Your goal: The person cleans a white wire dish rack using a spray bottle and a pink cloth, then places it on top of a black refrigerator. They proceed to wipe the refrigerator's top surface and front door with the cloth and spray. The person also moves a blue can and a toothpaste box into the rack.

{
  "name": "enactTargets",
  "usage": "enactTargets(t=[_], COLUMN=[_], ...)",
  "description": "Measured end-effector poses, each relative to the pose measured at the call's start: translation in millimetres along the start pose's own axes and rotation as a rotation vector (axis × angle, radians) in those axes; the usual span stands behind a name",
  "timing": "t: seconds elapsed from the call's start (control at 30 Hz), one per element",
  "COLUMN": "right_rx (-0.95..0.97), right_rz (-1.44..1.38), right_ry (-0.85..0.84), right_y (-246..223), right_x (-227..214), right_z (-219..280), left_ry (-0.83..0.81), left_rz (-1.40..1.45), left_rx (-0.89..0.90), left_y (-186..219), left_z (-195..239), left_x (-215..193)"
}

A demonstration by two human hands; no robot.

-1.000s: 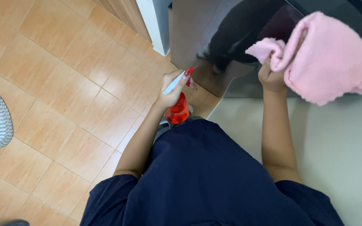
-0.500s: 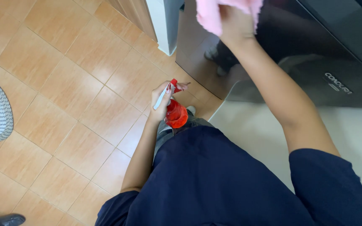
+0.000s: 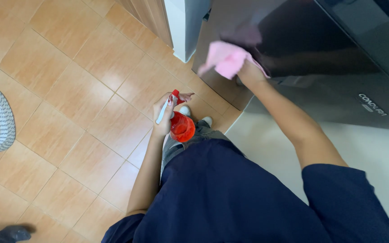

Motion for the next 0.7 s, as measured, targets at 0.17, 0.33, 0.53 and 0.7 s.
enactTargets(t=[0.17,0.33,0.53,0.7], right_rx=[0.069,0.224,0.413,0.328], right_rz=[-0.293,-0.298,-0.473,-0.52], right_ry=[0.089,0.068,0.609,0.272], right_y=[42.2,132.5,140.8,65.0], right_x=[-68.2,-158.8,-138.9,-53.9], right_z=[65.7,74.6,14.0,-5.3], left_ry=[-0.036,-0.017,-0.037,-0.008], left_rz=[-0.031,0.024,0.039,-0.008], left_rx=[0.037,0.006,0.045,0.035], left_y=[0.4,3.2,4.6,12.6], left_z=[-2.5,-8.1,-17.1,-16.4], left_x=[-10.4,-14.6,-13.0,-14.1])
Point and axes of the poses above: each hand's wrist, its own z-axis away from the middle knuckle, its own x-axis out of the palm, y = z × x, the point moved 4 cm from there along -z, towards the middle knuckle, and after that the axes turned 5 degrees about x, right-handed, at the moved point
